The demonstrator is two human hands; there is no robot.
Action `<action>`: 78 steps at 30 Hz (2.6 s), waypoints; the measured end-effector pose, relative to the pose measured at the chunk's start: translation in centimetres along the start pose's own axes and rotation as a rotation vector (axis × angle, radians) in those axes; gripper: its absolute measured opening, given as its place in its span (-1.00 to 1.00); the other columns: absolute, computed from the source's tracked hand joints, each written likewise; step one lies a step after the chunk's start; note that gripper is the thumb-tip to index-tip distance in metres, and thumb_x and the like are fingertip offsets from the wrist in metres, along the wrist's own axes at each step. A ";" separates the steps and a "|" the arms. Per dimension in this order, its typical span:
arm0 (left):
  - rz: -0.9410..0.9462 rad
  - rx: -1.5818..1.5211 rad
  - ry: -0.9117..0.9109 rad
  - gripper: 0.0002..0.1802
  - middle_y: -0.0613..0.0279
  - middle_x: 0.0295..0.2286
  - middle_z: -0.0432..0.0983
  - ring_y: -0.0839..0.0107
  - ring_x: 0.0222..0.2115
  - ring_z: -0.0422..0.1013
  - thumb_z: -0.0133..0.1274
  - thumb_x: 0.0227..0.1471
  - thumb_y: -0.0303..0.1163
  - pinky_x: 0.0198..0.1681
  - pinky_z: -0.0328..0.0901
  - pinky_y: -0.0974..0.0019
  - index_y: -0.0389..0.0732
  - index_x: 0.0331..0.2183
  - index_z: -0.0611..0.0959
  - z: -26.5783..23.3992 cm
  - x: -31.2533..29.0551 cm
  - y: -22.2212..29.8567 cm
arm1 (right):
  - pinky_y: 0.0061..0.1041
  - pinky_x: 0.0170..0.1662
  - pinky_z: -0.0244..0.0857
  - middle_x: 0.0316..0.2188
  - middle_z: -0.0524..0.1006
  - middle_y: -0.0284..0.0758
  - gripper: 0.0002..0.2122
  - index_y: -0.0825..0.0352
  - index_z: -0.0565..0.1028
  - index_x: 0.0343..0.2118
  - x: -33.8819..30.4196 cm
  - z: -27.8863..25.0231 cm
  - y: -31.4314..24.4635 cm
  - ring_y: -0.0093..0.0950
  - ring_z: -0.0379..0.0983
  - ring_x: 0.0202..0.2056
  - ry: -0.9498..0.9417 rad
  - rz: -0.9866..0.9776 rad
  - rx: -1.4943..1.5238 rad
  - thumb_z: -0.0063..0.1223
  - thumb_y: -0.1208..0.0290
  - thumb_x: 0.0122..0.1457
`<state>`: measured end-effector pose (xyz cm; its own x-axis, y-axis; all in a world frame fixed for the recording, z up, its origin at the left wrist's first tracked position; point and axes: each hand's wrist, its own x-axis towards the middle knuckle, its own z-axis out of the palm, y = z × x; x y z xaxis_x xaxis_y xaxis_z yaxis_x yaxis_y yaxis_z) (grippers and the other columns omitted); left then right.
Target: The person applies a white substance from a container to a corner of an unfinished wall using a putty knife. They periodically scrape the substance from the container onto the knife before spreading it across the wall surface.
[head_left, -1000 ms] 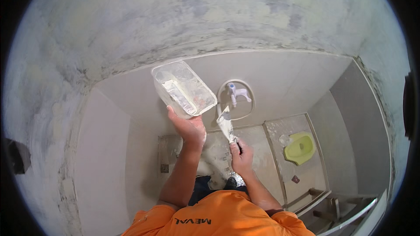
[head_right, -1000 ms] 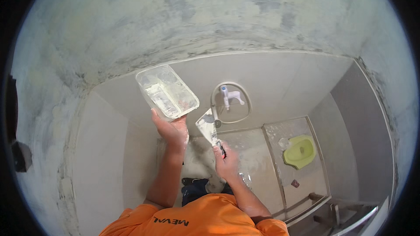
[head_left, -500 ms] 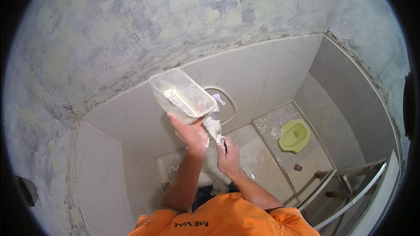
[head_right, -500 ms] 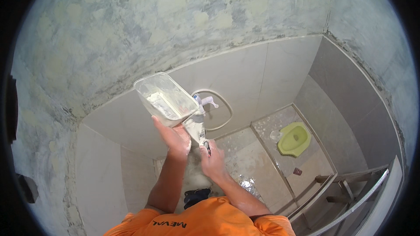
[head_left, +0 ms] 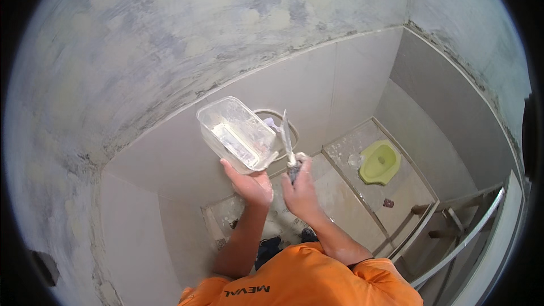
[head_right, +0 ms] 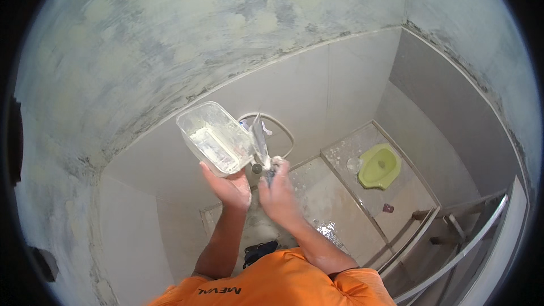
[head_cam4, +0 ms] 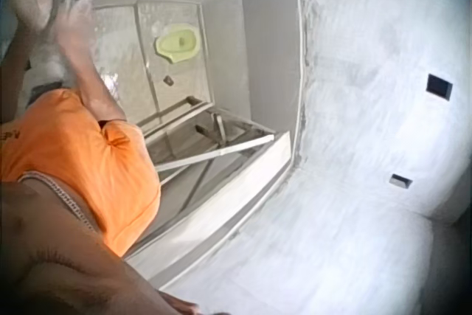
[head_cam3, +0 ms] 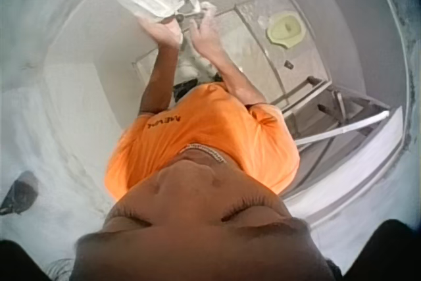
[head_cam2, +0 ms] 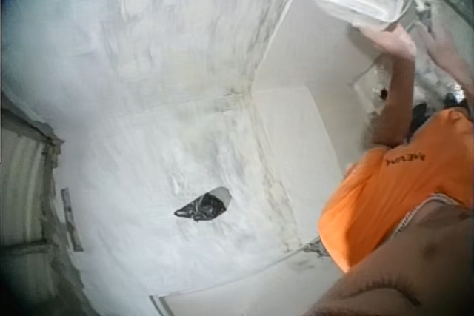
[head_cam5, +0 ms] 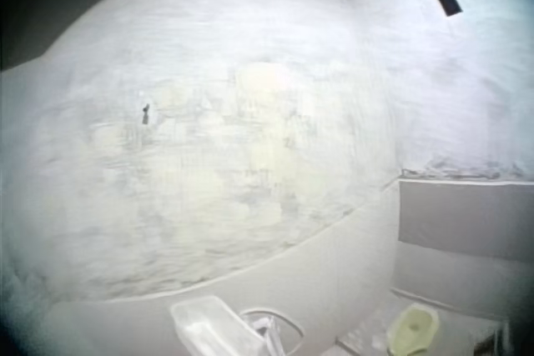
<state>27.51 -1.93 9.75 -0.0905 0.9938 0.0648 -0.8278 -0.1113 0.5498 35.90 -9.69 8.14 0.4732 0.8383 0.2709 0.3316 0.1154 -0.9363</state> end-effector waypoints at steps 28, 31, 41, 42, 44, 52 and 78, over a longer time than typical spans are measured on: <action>-0.181 0.456 -0.494 -0.35 -0.05 0.01 0.44 0.18 0.02 0.41 -0.19 0.30 -0.01 0.11 0.30 0.13 -0.40 0.14 0.39 -1.6 5.1 -0.9 | -0.31 -0.29 0.34 -0.42 0.54 0.01 -0.75 0.45 0.57 -0.24 -3.2 -15.7 0.4 -0.13 0.48 -0.41 -0.150 -0.037 -0.281 0.17 0.37 0.10; -0.294 0.405 -0.527 -0.41 -0.09 -0.01 0.47 0.18 0.00 0.44 -0.06 0.26 -0.11 0.11 0.31 0.18 -0.45 0.07 0.45 -0.9 4.3 -2.1 | -0.28 -0.29 0.33 -0.45 0.53 0.01 -0.77 0.47 0.56 -0.29 -3.2 -15.0 -0.3 -0.08 0.47 -0.41 -0.181 0.030 -0.296 0.17 0.39 0.08; -0.235 0.574 -0.862 -0.64 -0.02 0.00 0.50 0.29 0.07 0.37 0.01 0.14 -0.55 0.21 0.18 0.23 -0.42 -0.01 0.53 1.0 1.2 -8.1 | -0.14 -0.24 0.35 -0.48 0.53 0.04 -0.81 0.44 0.60 -0.34 -4.5 -10.2 -0.5 0.06 0.48 -0.35 -0.120 0.154 -0.541 0.14 0.39 0.11; -0.257 0.579 -0.831 -0.68 0.02 -0.02 0.52 0.34 0.04 0.39 0.02 0.16 -0.52 0.17 0.20 0.27 -0.37 -0.04 0.56 0.8 1.7 -8.6 | -0.14 -0.24 0.35 -0.48 0.53 0.04 -0.81 0.44 0.60 -0.34 -4.3 -10.4 -0.7 0.06 0.48 -0.35 -0.111 0.164 -0.545 0.14 0.39 0.11; -0.296 0.592 -0.846 -0.71 0.02 -0.03 0.52 0.38 0.00 0.40 0.07 0.14 -0.52 0.13 0.21 0.31 -0.36 -0.07 0.58 0.7 2.0 -9.7 | -0.23 -0.40 0.31 -0.59 0.49 0.01 -0.82 0.44 0.60 -0.39 -3.7 -11.4 -1.6 -0.02 0.41 -0.52 -0.084 0.121 -0.538 0.15 0.39 0.11; -0.576 0.530 -0.724 -0.76 0.02 -0.03 0.54 0.38 0.02 0.40 0.14 0.15 -0.45 0.14 0.23 0.31 -0.36 -0.15 0.62 0.7 4.4 -14.1 | -0.43 -0.52 0.16 -0.72 0.38 -0.27 -0.83 0.47 0.61 -0.35 -2.0 -13.6 -2.9 -0.54 0.20 -0.64 -0.067 0.361 -0.279 0.21 0.43 0.08; -1.395 0.084 -0.730 -0.25 0.03 0.15 0.37 0.12 0.11 0.39 -0.12 0.27 0.12 0.17 0.31 -0.01 -0.28 0.22 0.31 1.5 8.0 -14.2 | -0.60 -0.12 0.26 -0.31 0.43 -0.41 -0.63 0.56 0.42 0.02 -2.5 -12.7 -0.8 -0.63 0.31 -0.24 0.800 0.209 -0.010 0.12 0.52 0.16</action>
<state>39.37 7.60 3.77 0.9833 0.0962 -0.1542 0.0064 0.8293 0.5587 44.77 -18.66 11.04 0.9628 0.2084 0.1720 0.1776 -0.0086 -0.9841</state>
